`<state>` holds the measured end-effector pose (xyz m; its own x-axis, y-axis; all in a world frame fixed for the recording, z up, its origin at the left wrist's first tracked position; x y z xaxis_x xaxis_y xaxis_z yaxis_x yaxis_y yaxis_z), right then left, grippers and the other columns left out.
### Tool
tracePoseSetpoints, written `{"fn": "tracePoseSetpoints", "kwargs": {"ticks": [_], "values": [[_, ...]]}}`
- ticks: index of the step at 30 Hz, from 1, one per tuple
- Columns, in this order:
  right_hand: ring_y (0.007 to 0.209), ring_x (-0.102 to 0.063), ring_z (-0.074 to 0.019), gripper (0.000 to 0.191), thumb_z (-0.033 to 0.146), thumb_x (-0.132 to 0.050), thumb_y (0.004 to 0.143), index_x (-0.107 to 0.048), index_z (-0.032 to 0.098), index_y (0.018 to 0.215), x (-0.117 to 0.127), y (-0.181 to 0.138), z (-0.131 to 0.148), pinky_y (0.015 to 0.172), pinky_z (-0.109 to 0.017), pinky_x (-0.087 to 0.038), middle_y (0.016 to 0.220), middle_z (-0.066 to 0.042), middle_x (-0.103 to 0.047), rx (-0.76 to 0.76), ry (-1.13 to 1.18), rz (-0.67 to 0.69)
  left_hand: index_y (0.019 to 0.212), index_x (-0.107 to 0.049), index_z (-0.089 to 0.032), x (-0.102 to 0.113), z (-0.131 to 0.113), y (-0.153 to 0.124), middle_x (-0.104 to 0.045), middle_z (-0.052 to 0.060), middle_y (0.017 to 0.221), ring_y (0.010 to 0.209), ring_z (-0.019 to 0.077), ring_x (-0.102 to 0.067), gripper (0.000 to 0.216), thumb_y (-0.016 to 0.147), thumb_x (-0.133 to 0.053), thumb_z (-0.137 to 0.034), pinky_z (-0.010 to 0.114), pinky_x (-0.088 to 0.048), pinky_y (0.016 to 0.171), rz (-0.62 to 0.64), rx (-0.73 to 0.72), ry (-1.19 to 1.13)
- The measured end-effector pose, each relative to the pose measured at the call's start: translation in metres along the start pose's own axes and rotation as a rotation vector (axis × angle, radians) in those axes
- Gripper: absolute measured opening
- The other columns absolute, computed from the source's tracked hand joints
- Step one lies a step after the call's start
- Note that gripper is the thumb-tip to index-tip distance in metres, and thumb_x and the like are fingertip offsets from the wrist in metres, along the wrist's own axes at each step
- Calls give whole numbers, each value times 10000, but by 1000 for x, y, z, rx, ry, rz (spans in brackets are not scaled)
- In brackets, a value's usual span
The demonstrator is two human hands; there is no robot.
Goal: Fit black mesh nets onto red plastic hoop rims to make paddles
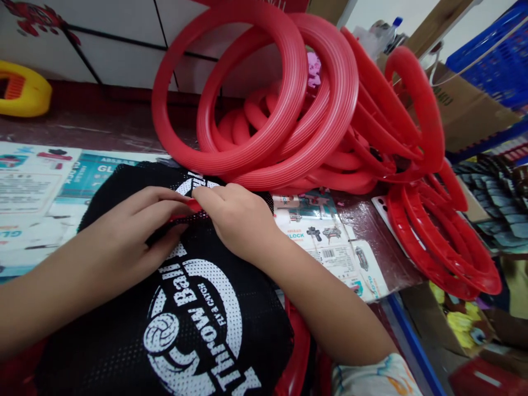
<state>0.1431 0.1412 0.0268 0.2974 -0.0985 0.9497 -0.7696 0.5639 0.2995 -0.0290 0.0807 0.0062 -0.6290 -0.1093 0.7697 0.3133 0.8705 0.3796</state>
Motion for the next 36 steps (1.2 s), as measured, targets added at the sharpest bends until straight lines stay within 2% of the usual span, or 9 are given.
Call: {"fn": "tracePoseSetpoints", "kwargs": {"ticks": [7, 18, 21, 28, 36], "values": [[761, -531, -195, 269, 143, -386, 967, -633, 138, 1072, 0, 3, 2, 648, -297, -352, 860, -66, -681, 12, -101, -13, 962, -652, -54, -2, -1, 0, -585, 187, 1084, 957, 283, -610, 241, 898, -434, -132, 469, -554, 822, -21, -30, 47], [763, -525, -197, 259, 149, -421, 954, -640, 134, 1092, 3, -1, 1, 644, -300, -361, 866, -65, -686, 11, -73, 12, 1001, -659, -36, -4, -1, 0, -566, 216, 1125, 957, 314, -597, 268, 885, -427, -105, 490, -552, 783, -8, -56, 132], [780, -532, -191, 277, 160, -398, 967, -635, 141, 1108, 4, -2, 1, 660, -292, -377, 873, -65, -682, -8, -58, 12, 1024, -646, -45, -4, 0, 0, -566, 202, 1137, 987, 302, -591, 270, 890, -417, -93, 486, -544, 825, -1, -43, 106], [768, -502, -180, 356, 169, -301, 1010, -627, 127, 1147, 0, 1, 2, 727, -302, -404, 854, -66, -679, 60, -51, -110, 1053, -603, -64, 0, 0, 0, -552, 183, 1137, 1025, 273, -592, 250, 882, -436, -138, 464, -538, 894, -45, 2, 24], [763, -487, -183, 334, 154, -333, 990, -646, 144, 1108, 0, 5, 0, 683, -307, -373, 879, -60, -703, 22, -112, -61, 1067, -608, -103, -1, 0, -1, -561, 153, 1126, 992, 246, -598, 260, 867, -442, -94, 438, -543, 874, -54, -18, 53]]}}
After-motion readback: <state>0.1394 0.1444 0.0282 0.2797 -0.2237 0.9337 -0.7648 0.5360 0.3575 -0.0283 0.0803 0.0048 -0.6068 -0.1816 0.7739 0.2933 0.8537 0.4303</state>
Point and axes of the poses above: each hand's wrist, its own y-axis towards the middle knuckle, its own x-axis out of the back of the hand, z = x × y, the point moved 1 cm from there along y, towards the middle knuckle
